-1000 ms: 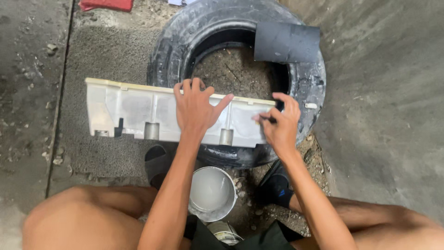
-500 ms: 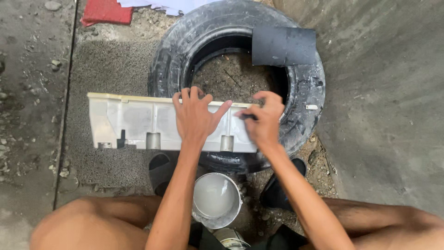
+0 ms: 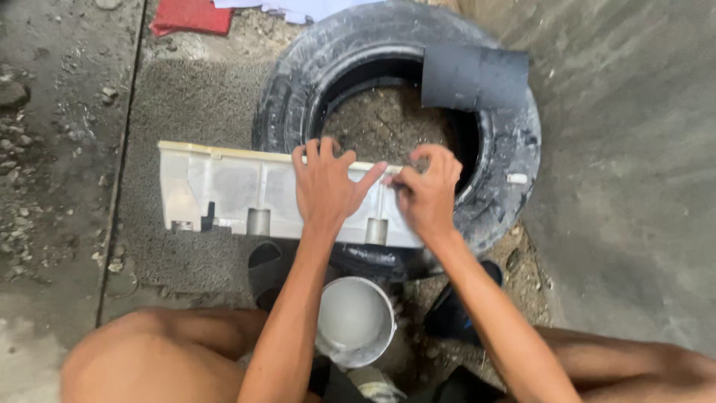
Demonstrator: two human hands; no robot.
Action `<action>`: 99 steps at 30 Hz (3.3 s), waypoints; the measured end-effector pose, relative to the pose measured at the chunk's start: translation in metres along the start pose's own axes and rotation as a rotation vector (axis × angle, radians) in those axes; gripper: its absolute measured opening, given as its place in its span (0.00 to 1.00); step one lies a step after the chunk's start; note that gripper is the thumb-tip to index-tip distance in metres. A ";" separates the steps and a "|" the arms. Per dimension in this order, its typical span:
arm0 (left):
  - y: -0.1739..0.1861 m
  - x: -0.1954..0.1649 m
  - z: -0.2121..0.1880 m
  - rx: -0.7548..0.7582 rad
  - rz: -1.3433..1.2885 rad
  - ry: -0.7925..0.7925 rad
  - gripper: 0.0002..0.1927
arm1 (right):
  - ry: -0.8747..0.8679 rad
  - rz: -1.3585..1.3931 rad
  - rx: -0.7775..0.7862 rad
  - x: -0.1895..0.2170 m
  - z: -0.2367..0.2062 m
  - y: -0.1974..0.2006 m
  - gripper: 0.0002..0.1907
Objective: The person sits on the ground and scrubs an aluminum engine valve cover with a sponge, dipping it in a bucket of soapy water. They rotate the part to scrub different surfaces and edges, then flip it over and continue scrubbing the other side.
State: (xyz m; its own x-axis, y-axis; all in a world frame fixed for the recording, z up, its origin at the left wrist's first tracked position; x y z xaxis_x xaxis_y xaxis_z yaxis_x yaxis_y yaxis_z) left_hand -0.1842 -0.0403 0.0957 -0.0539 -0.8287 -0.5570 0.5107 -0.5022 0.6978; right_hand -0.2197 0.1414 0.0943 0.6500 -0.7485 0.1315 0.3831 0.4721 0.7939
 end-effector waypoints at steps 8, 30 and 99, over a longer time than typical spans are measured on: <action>-0.004 0.000 -0.001 0.018 -0.050 0.010 0.31 | -0.038 -0.088 0.004 -0.041 -0.014 0.024 0.10; -0.001 -0.001 0.000 0.037 -0.049 0.023 0.31 | -0.097 0.029 -0.008 -0.009 -0.013 -0.007 0.12; -0.013 0.004 0.008 0.064 0.015 0.038 0.36 | -0.398 0.153 0.051 -0.049 -0.067 0.028 0.12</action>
State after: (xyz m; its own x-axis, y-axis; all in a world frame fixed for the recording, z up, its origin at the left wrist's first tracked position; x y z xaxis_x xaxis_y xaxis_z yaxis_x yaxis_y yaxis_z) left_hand -0.1982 -0.0392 0.0883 -0.0138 -0.8270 -0.5620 0.4553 -0.5056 0.7328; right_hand -0.1974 0.2223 0.0704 0.3890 -0.7975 0.4612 0.2620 0.5757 0.7745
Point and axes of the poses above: each hand's wrist, its own z-axis towards the middle knuckle, its own y-axis out of the back of the hand, x = y × z, the point moved 5 cm from there along z, towards the middle knuckle, and after that the axes turned 13 degrees about -z, right-handed, at the moved point
